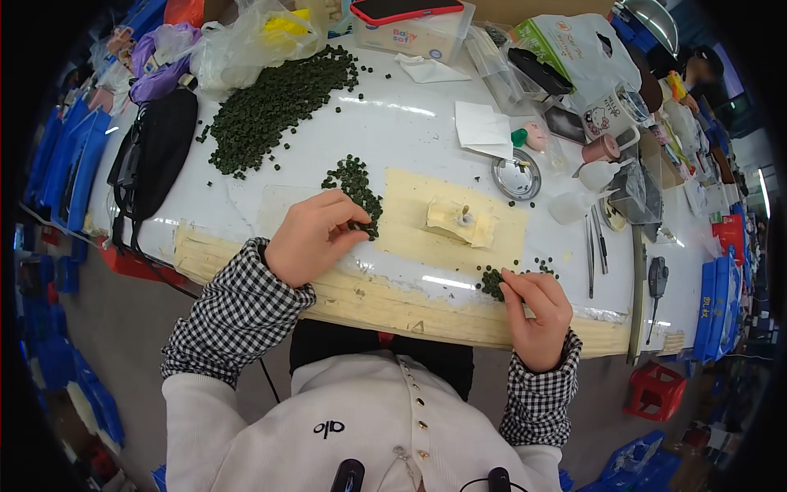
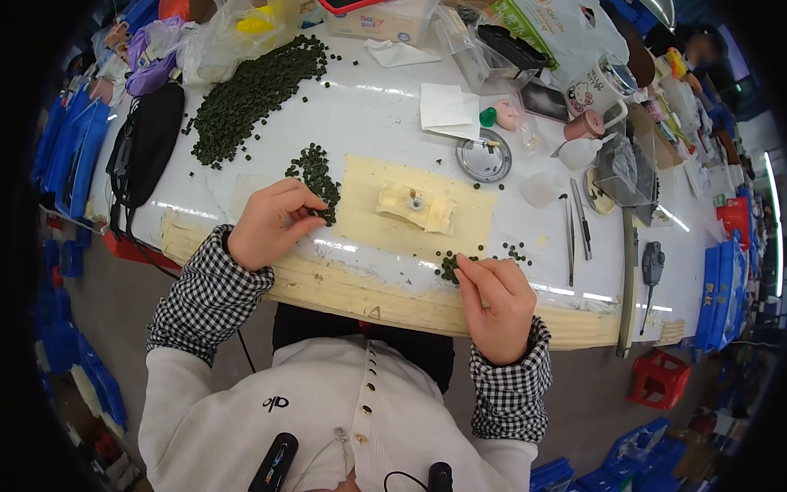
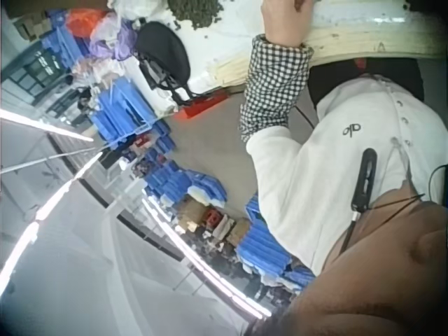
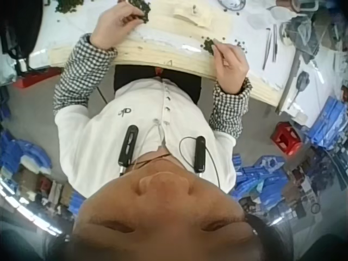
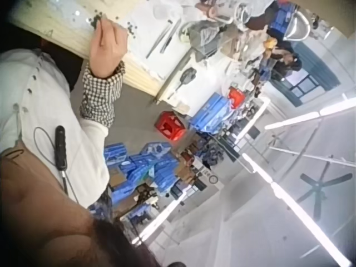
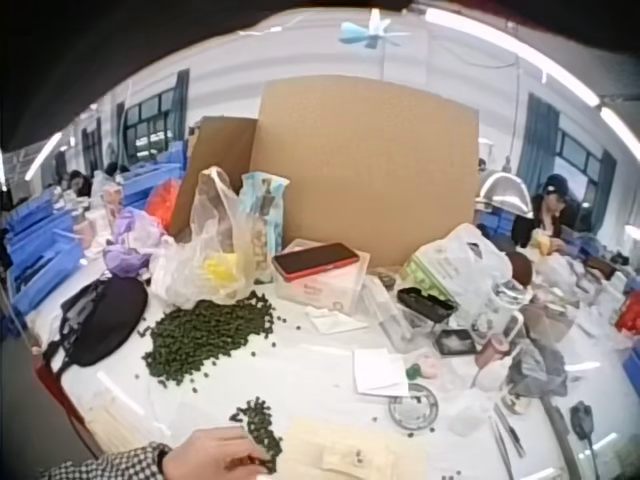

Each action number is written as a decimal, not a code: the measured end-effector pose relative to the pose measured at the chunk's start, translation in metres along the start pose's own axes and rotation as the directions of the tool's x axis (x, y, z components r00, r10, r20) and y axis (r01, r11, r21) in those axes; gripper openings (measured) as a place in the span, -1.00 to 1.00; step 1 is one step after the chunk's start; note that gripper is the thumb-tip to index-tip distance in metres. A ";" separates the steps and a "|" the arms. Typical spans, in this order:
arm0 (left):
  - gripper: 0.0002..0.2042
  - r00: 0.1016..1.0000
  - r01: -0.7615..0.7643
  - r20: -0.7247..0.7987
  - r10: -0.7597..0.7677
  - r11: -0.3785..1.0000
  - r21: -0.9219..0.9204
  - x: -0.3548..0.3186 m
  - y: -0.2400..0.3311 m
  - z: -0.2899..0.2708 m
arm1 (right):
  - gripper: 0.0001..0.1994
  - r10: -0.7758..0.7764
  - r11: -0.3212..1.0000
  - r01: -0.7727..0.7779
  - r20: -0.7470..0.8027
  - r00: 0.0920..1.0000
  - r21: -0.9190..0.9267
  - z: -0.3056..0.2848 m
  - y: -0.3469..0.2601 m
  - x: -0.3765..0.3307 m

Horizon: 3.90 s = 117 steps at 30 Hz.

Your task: Sorting small green and black components and placing them onto an assembly block.

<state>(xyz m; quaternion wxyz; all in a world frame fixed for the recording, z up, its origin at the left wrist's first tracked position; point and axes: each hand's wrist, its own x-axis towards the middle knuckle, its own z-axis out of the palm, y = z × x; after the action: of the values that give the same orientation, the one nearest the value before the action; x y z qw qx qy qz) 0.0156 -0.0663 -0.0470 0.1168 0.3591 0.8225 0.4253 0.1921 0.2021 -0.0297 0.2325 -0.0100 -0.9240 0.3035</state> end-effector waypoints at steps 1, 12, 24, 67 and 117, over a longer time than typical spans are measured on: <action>-0.83 0.999 -0.052 0.003 0.052 0.998 0.046 0.000 0.001 0.000 | -0.79 0.001 1.000 -0.001 -0.007 1.000 -0.004 0.002 0.000 -0.001; -0.82 0.919 -0.328 -0.050 0.392 0.827 0.457 0.003 -0.002 0.008 | -0.82 0.012 0.998 -0.012 0.004 1.000 -0.069 0.009 0.001 -0.008; -0.85 0.926 -0.255 -0.137 0.351 0.851 0.459 0.000 0.003 0.007 | -0.80 -0.142 0.978 0.147 0.048 0.989 -0.147 0.024 -0.001 -0.001; -0.82 0.979 0.170 0.195 0.052 0.302 -0.938 0.054 0.037 0.021 | -0.79 0.072 0.632 -0.227 0.236 0.969 0.741 0.016 -0.025 0.087; -0.87 0.971 0.237 0.235 -0.052 0.381 -0.894 0.049 0.050 0.021 | -0.77 -0.176 0.955 0.175 -0.020 0.984 0.241 0.025 -0.034 0.085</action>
<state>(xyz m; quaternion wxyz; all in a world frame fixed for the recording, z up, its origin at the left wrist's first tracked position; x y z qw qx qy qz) 0.0160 -0.0005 -0.0149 0.4003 0.1965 0.4677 0.7631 0.1092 0.1743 0.0078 0.2571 0.1008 -0.8776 0.3918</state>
